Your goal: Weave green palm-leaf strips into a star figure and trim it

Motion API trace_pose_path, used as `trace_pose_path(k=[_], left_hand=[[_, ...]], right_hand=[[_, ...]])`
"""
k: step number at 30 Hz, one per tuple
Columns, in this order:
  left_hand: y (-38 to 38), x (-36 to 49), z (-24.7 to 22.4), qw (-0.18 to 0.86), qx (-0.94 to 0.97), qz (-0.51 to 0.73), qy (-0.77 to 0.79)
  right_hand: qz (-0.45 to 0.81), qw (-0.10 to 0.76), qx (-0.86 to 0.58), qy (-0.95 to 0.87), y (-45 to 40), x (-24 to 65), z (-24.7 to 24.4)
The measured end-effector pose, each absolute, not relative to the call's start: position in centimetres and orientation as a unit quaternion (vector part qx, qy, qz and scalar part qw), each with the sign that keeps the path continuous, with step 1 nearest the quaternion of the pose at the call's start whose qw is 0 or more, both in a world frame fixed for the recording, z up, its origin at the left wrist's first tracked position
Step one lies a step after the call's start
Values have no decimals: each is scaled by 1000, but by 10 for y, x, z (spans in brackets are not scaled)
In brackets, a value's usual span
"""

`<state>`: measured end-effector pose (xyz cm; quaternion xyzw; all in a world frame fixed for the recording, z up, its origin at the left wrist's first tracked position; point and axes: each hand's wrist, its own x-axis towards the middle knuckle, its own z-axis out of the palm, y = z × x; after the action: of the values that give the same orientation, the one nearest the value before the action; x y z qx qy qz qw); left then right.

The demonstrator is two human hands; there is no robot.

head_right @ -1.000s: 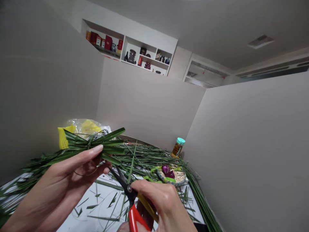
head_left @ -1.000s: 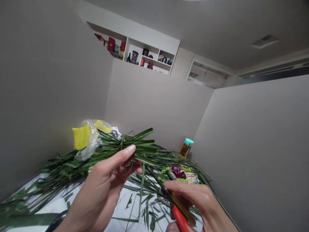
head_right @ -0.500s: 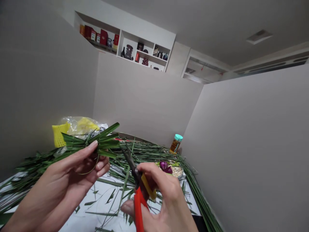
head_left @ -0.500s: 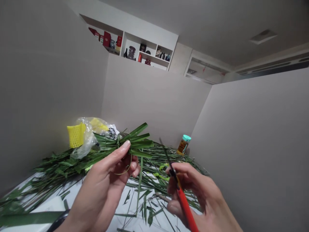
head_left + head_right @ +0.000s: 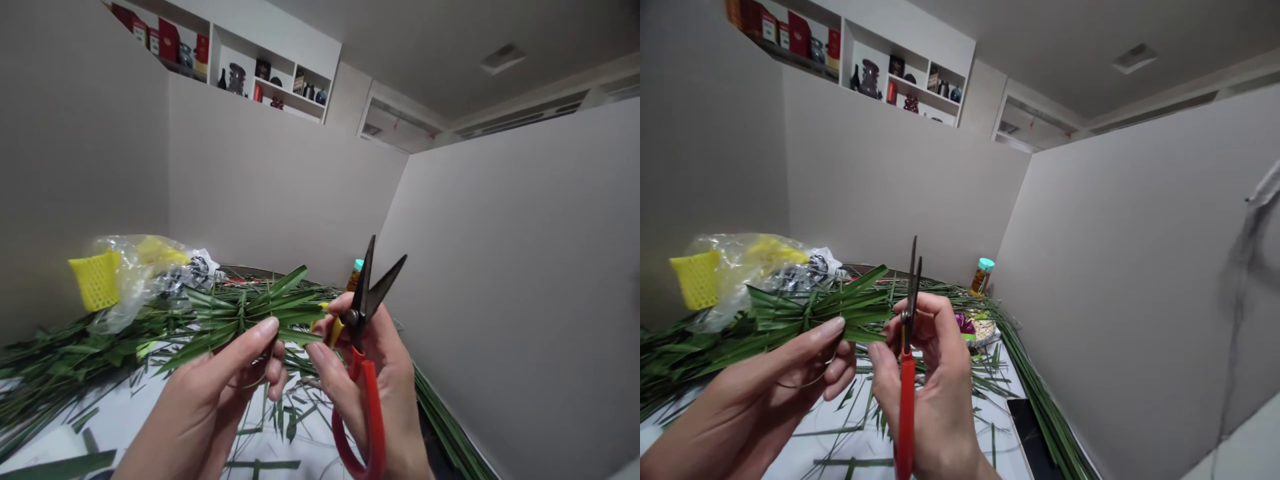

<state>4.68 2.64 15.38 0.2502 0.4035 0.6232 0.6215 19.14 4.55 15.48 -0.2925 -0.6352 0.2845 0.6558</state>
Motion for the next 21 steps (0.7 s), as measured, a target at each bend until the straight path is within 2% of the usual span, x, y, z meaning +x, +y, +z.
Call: trace_pose_path(k=[16, 21], left_hand=[[26, 45, 139, 601, 324, 579, 446], [29, 53, 146, 601, 282, 616, 424]], right_hand=[[257, 658, -276, -652, 48, 198, 143], [276, 677, -282, -622, 45, 197, 149]])
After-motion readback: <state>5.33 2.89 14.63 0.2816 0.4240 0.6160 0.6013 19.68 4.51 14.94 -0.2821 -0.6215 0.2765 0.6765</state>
